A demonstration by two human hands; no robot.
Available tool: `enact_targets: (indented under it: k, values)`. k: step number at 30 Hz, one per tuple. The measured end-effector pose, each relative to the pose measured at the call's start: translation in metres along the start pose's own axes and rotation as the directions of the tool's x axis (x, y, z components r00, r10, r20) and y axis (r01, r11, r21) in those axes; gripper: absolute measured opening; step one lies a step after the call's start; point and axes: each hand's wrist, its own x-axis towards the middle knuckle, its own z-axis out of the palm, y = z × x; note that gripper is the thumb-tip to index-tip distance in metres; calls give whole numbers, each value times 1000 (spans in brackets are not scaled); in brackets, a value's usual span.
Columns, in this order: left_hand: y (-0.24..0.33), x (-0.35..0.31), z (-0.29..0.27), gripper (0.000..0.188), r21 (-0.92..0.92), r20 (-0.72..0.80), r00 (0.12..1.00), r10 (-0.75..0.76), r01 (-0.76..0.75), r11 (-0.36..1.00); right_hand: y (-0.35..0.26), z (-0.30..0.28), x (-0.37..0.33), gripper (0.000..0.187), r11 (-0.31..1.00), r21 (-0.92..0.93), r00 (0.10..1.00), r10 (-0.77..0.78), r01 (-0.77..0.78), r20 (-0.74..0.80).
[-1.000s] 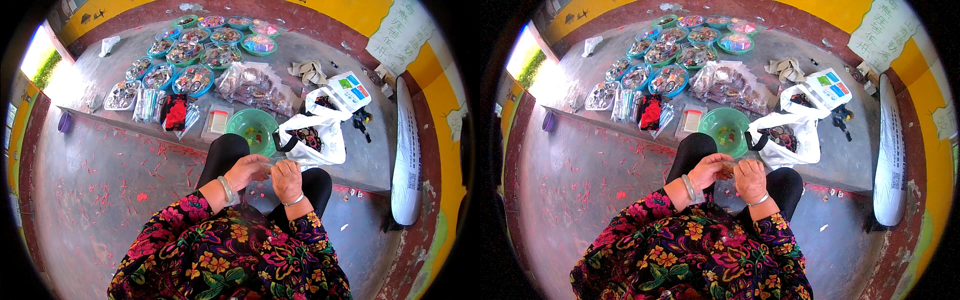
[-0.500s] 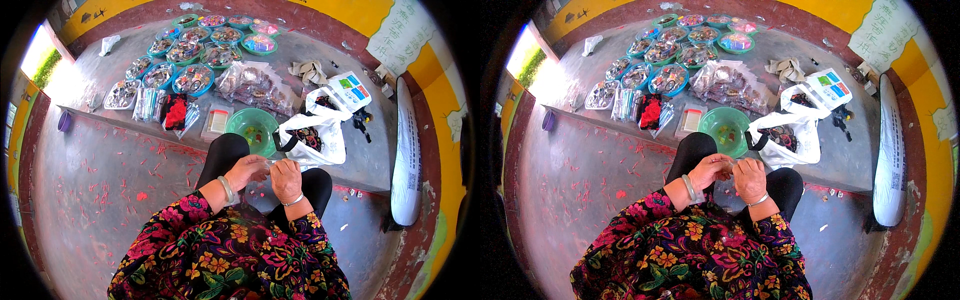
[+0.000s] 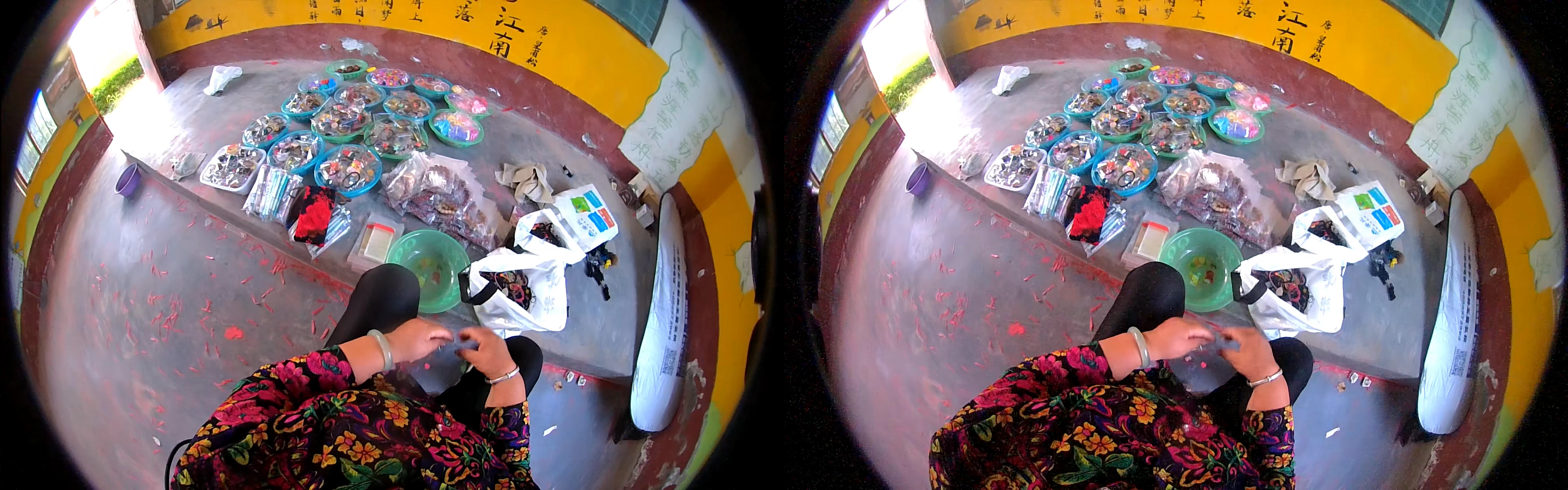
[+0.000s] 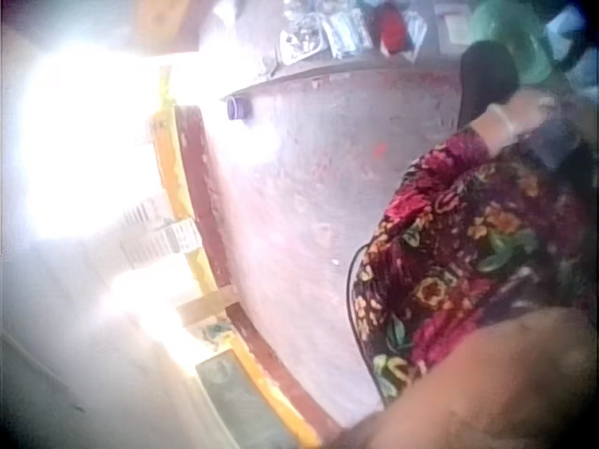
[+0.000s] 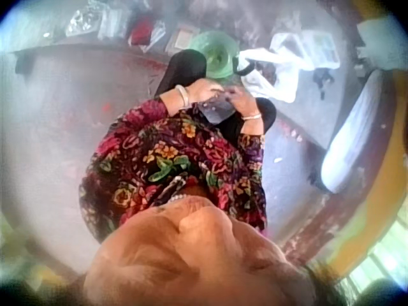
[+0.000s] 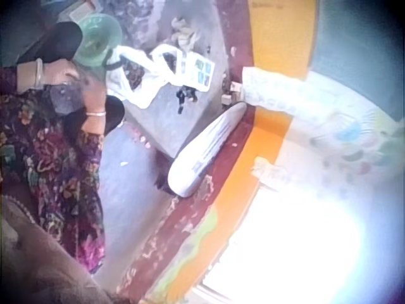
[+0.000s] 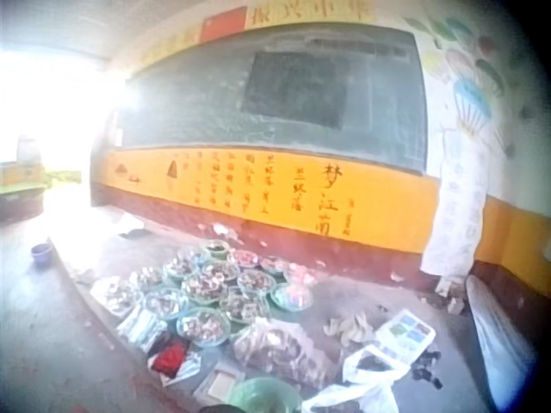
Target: The person sits on the floor and packs small, colorful craft items into clear plastic bags. They pick up items from a green bowl and a white sack, place them into bags, and seal them. The workspace is cluttered with pre-packaged items and loose materials.
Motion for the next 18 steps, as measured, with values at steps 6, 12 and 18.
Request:
enact_targets:
  k: [6,12,18]
  values:
    - [24,-1,-11,20,31,60,998,-24,22,999,5,5,-5,12,999,16,995,-30,29,92]
    - [2,6,-11,22,-569,146,904,-401,409,714,-7,0,-2,13,975,143,984,176,-168,-40]
    - [6,6,-15,21,-415,150,928,-341,372,830,-2,3,-3,12,967,204,987,158,-153,-10]
